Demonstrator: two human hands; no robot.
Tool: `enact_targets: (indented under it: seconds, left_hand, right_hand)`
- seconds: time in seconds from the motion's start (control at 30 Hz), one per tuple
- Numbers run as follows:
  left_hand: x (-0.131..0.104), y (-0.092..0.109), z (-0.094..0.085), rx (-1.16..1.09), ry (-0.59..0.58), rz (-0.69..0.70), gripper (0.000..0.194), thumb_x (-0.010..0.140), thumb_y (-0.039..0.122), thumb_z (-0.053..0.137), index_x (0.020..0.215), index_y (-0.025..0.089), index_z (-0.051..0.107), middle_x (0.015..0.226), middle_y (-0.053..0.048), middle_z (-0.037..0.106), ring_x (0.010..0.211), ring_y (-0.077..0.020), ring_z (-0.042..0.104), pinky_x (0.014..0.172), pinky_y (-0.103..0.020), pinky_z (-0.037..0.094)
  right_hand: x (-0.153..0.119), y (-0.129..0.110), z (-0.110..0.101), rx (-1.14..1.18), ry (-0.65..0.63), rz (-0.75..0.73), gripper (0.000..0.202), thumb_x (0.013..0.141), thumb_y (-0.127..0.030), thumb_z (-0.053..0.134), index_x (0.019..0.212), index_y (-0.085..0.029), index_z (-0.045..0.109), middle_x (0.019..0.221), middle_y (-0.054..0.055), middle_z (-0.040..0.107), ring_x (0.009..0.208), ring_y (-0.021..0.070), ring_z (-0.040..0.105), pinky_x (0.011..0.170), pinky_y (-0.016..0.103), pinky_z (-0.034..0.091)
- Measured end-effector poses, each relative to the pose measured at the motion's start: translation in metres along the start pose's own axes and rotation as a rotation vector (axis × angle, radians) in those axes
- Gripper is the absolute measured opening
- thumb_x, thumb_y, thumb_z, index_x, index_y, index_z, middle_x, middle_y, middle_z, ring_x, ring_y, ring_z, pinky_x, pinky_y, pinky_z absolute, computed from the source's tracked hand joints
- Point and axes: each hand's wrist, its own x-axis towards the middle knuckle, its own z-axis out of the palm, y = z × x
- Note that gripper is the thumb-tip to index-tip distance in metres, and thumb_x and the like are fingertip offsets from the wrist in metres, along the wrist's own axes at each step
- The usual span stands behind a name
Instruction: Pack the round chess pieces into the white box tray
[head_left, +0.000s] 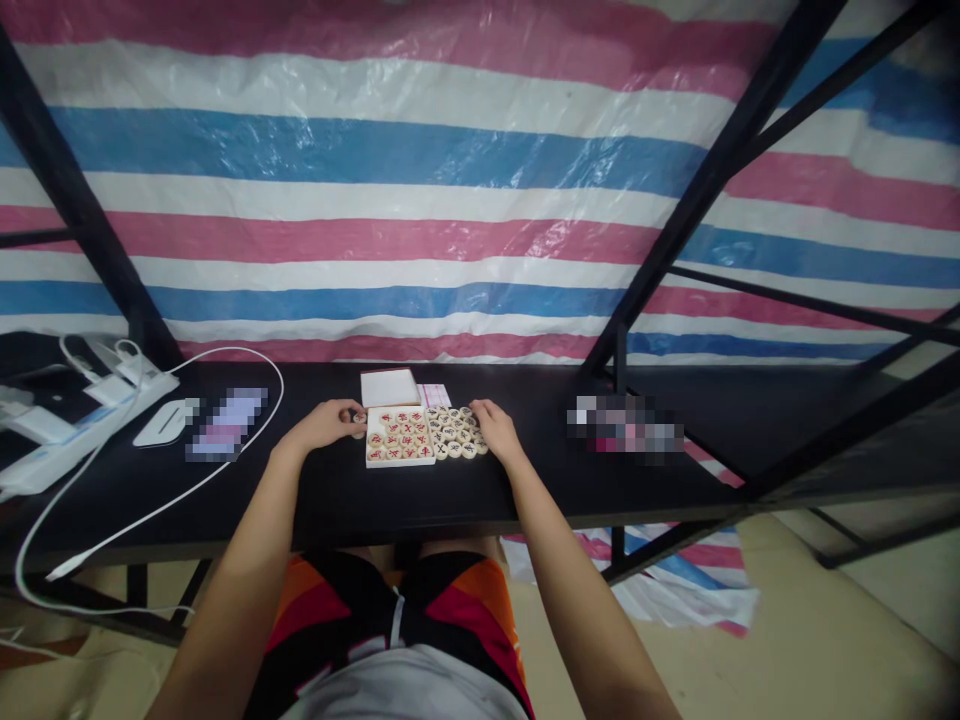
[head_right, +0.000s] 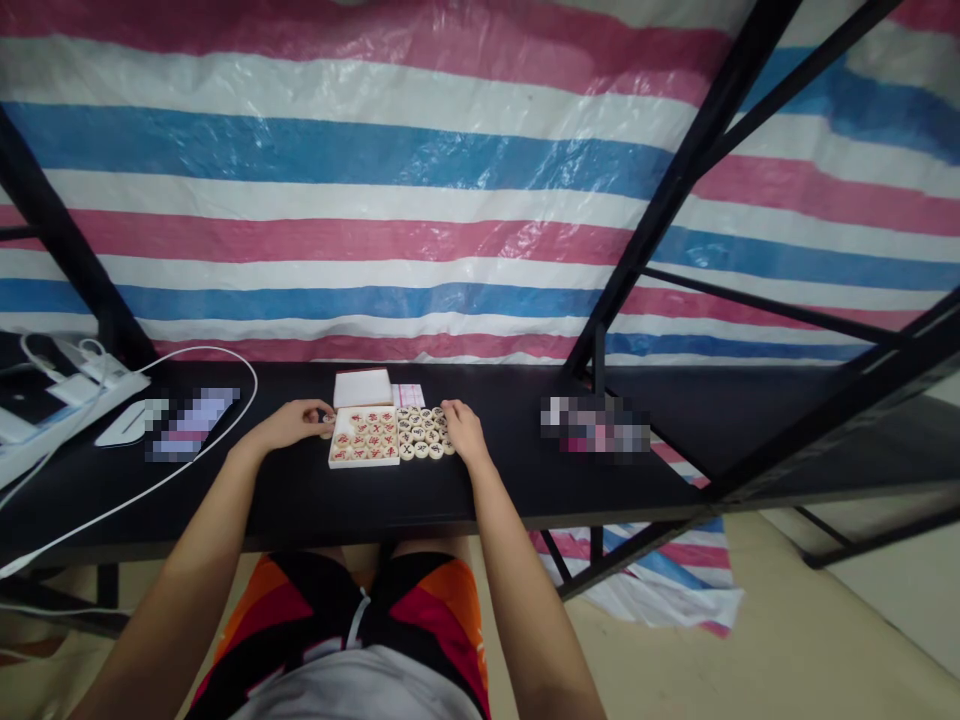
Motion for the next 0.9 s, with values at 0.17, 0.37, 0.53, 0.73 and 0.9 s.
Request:
enact_targets:
  seconds: [0.17, 0.37, 0.53, 0.73, 0.9]
  left_hand:
    - [0.0, 0.02, 0.012, 0.01, -0.015, 0.083, 0.044, 0.066, 0.054, 0.062, 0.089, 0.017, 0.07, 0.057, 0.003, 0.047, 0.054, -0.0123, 0.043, 0.053, -0.024, 0.03]
    - [0.006, 0.018, 0.022, 0.122, -0.116, 0.116, 0.04, 0.061, 0.05, 0.066, 0.085, 0.019, 0.071, 0.065, 0.002, 0.051, 0.059, -0.0134, 0.047, 0.056, -0.023, 0.033]
    - [0.004, 0.018, 0.022, 0.128, -0.075, 0.101, 0.036, 0.063, 0.045, 0.063, 0.088, 0.019, 0.068, 0.065, 0.002, 0.051, 0.059, -0.0139, 0.048, 0.056, -0.023, 0.033]
    - [0.001, 0.02, 0.017, 0.162, -0.053, 0.072, 0.03, 0.061, 0.044, 0.065, 0.078, 0.019, 0.068, 0.067, -0.001, 0.055, 0.062, -0.016, 0.051, 0.057, -0.024, 0.033]
    - [0.003, 0.021, 0.018, 0.144, -0.058, 0.089, 0.026, 0.061, 0.041, 0.064, 0.075, 0.019, 0.069, 0.066, -0.001, 0.055, 0.062, -0.0163, 0.051, 0.057, -0.025, 0.034]
  right_hand:
    - [0.0, 0.0, 0.0, 0.005, -0.002, -0.002, 0.04, 0.087, -0.047, 0.033, 0.092, -0.022, 0.064, 0.098, 0.004, 0.065, 0.096, 0.0191, 0.056, 0.085, 0.029, 0.038]
    - [0.0, 0.0, 0.0, 0.002, 0.0, -0.007, 0.039, 0.087, -0.046, 0.033, 0.089, -0.022, 0.063, 0.097, 0.004, 0.064, 0.094, 0.0189, 0.056, 0.084, 0.029, 0.038]
    - [0.0, 0.0, 0.0, -0.003, -0.002, -0.011, 0.039, 0.087, -0.047, 0.033, 0.089, -0.023, 0.063, 0.097, 0.004, 0.064, 0.095, 0.0192, 0.056, 0.085, 0.03, 0.037]
    - [0.002, 0.003, 0.001, -0.005, -0.004, 0.001, 0.039, 0.086, -0.047, 0.033, 0.092, -0.023, 0.064, 0.097, 0.004, 0.064, 0.096, 0.0195, 0.055, 0.086, 0.03, 0.038]
    - [0.001, 0.003, 0.0, 0.002, -0.004, -0.007, 0.04, 0.086, -0.048, 0.033, 0.091, -0.022, 0.064, 0.096, 0.005, 0.065, 0.094, 0.0195, 0.056, 0.085, 0.03, 0.038]
